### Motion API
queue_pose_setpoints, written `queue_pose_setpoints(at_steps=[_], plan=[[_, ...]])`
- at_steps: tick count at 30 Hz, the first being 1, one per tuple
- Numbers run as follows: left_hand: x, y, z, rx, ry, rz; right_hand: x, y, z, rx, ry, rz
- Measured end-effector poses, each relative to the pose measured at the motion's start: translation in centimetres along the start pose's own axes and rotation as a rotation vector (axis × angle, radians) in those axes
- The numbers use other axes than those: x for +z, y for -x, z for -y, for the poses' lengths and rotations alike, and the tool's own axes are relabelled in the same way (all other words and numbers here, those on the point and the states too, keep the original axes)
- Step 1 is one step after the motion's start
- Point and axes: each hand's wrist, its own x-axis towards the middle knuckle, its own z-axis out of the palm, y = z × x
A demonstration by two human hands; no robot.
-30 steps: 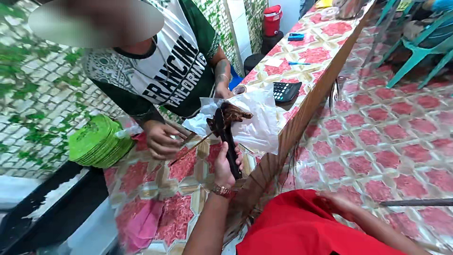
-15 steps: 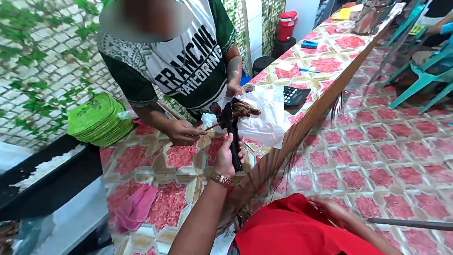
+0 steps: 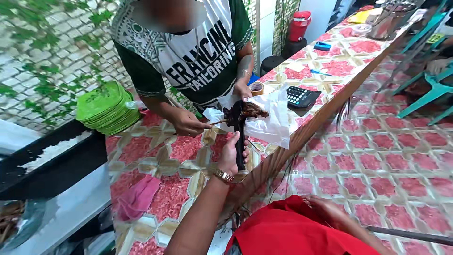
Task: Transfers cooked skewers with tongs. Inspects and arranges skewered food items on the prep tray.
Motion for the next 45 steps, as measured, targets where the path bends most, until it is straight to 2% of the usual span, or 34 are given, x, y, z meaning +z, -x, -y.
queue_pose_setpoints(at_steps=[13, 28, 45], plan=[[-0.7, 0.5, -0.4, -0.003, 0.017, -0.050, 0.7, 0.0, 0.3, -0.002, -0.038, 0.002], [1.8, 0.0, 0.1, -0.023, 0.005, -0.040, 0.7, 0.5, -0.5, -0.052, -0.039, 0.017], [3.9, -0.7, 0.1, -0.047, -0.052, -0.015, 0.1, 0.7, -0.7, -0.031, -0.055, -0.008]])
